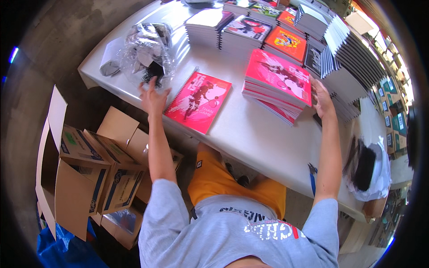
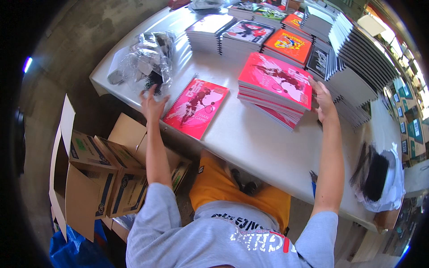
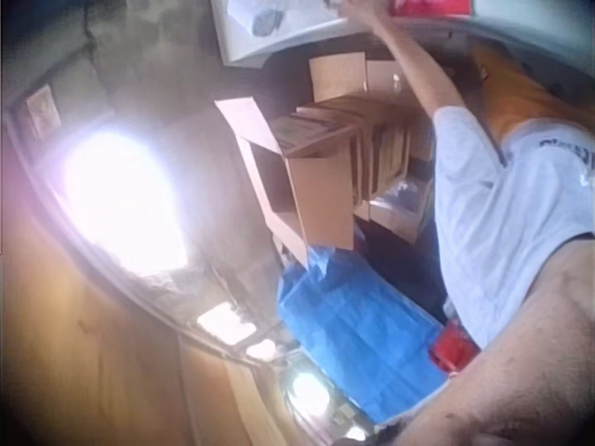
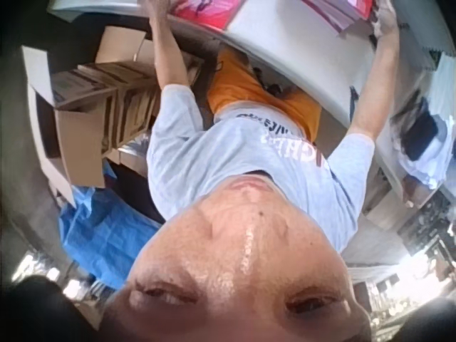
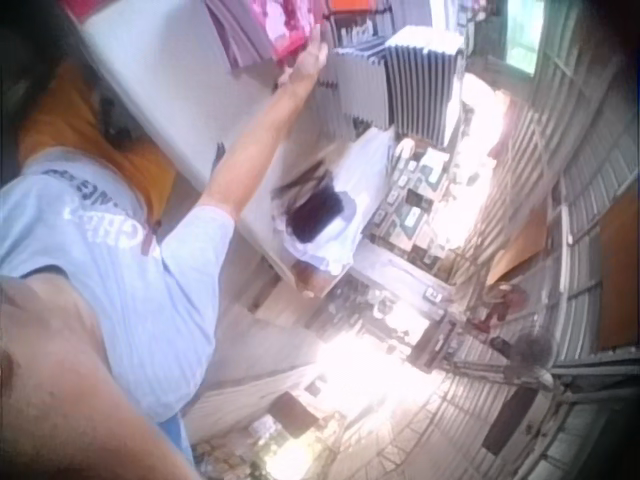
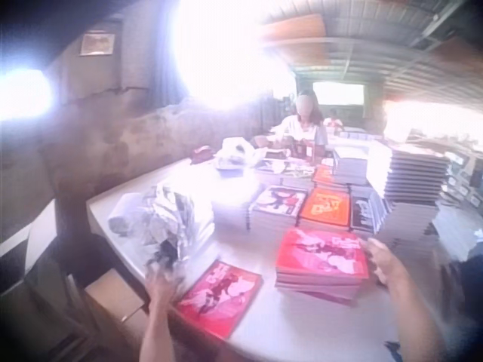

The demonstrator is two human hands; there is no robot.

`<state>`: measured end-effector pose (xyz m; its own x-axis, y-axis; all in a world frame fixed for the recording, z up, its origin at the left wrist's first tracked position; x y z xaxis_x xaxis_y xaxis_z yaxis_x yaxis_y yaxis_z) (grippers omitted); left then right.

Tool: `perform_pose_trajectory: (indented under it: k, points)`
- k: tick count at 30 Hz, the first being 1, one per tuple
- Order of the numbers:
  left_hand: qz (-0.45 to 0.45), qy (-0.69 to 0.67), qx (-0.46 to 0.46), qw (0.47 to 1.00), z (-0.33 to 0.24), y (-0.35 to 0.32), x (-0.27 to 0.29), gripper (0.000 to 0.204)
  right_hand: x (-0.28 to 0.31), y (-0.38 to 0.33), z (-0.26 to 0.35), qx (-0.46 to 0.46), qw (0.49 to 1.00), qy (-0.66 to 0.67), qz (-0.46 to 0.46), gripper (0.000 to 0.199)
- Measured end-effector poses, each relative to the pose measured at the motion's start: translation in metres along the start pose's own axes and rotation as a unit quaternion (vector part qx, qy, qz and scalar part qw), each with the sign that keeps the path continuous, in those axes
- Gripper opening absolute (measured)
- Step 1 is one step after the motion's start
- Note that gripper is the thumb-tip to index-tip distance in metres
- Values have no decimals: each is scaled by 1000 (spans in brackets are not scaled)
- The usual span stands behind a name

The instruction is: The person trims the excess wire binding from stacks of purple notebooks using pliers, then organizes several pink notebooks by inserting and trimming wire coils into their bindings before placing them onto stacks on the table.

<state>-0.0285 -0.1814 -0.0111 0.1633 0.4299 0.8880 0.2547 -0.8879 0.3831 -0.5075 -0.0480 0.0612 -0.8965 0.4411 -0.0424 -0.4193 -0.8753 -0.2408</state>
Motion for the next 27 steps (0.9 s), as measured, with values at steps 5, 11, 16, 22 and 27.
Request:
perform_pose_trajectory:
  k: [5,11,16,22,27]
  points:
    - [-84,27,-120,989,39,66,-57,23,9,25,-18,28,996,-34,-72,85]
    - [-36,131,-135,981,73,120,-70,24,7,36,-17,72,995,66,-8,55]
    - [-4,46,-222,974,55,99,-39,28,33,39,-15,91,995,35,-11,50]
    - [-56,16,-158,986,79,66,23,41,9,-9,12,261,962,73,-19,39]
    - [-162,-291,-174,927,-30,-42,93,71,13,-95,-8,355,912,199,-57,33]
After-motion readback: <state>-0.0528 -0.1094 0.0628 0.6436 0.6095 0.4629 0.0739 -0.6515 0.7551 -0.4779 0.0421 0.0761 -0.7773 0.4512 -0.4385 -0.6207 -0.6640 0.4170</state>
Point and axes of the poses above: each hand's wrist, its own y-axis towards the middle knuckle, its own x-axis out of the back of the hand, z = x × y, the point moved 2 cm from there along y, towards the middle knuckle, and after that the axes turned 13 degrees about y, right-handed, at the moved point
